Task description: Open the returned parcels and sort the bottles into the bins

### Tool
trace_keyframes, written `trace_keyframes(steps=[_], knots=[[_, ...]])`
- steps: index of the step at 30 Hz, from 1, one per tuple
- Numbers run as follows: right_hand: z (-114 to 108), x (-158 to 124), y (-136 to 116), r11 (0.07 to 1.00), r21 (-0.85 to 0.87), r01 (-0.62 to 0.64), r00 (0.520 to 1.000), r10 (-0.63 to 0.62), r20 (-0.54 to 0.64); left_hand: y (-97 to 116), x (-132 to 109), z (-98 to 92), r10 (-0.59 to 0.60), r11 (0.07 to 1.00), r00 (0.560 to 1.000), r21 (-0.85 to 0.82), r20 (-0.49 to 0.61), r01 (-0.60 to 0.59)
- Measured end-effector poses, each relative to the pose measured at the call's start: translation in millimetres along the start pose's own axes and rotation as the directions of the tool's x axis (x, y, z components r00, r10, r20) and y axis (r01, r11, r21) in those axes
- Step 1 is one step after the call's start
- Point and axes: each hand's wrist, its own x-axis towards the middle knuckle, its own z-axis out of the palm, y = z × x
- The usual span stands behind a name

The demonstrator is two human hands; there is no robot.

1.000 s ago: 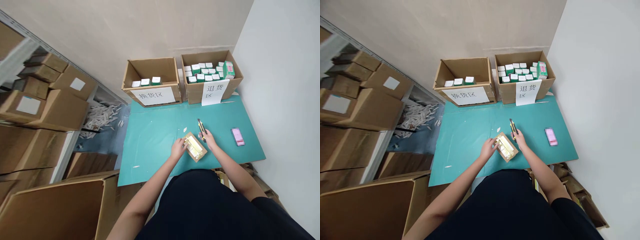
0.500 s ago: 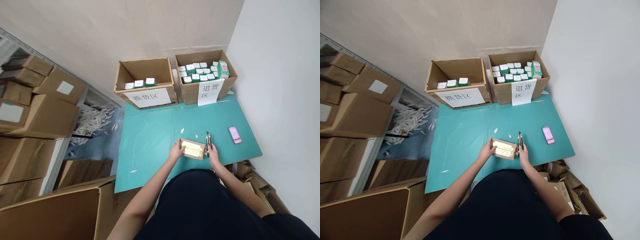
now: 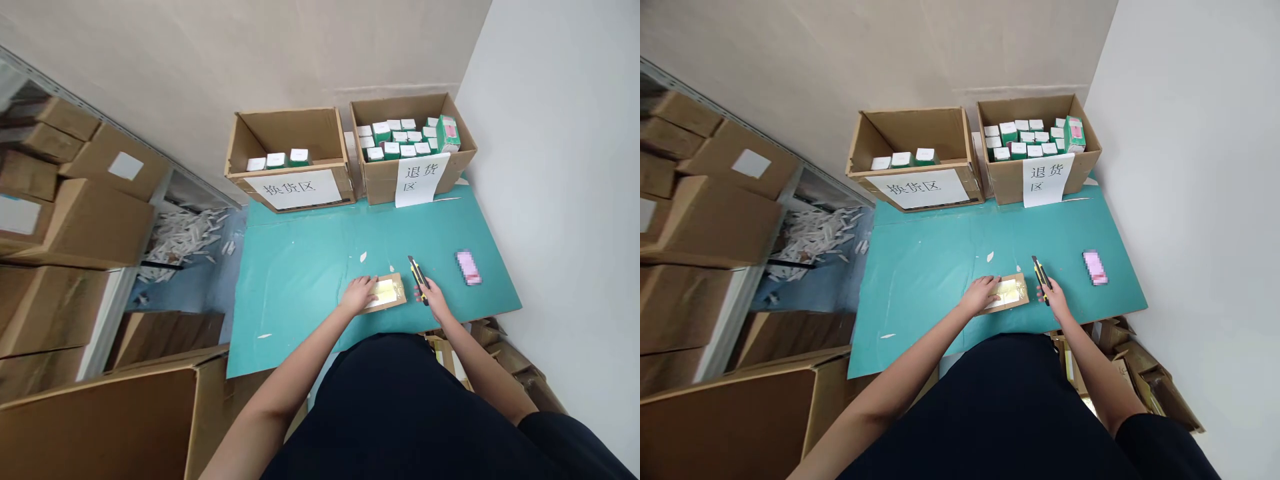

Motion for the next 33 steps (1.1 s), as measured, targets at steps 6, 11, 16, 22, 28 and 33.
trace_keyframes(steps=[6, 11, 16, 22, 28, 33], knots=[[-29, -29, 20, 0.988, -0.113, -0.105, 0.994, 0.108, 0.024, -1, 22, 8.5, -0.012, 0.998, 0.992, -0.062, 0.128, 0.02], [-34, -33, 27, 0.98, -0.144, -0.137, 0.984, 0.152, 0.096, -7, 15, 14.2, 0.057, 0.998, 0.994, -0.036, 0.09, -0.054], [-34, -28, 20, 0.978, -0.162, -0.133, 0.97, 0.162, 0.181, -4, 1, 20.7, 0.163, 0.984, 0.986, 0.075, -0.026, -0.161], [-38, -22, 4, 0.966, -0.215, -0.14, 0.959, 0.187, 0.214, -5, 1, 24.7, 0.184, 0.98, 0.983, 0.084, -0.017, -0.182], [-43, -21, -3, 0.958, -0.251, -0.141, 0.937, 0.211, 0.279, -7, -1, 39.6, 0.166, 0.982, 0.977, 0.115, -0.136, -0.151], [-45, -23, -2, 0.945, -0.294, -0.145, 0.928, 0.233, 0.292, -12, -2, 55.9, 0.209, 0.973, 0.951, 0.146, -0.226, -0.179]])
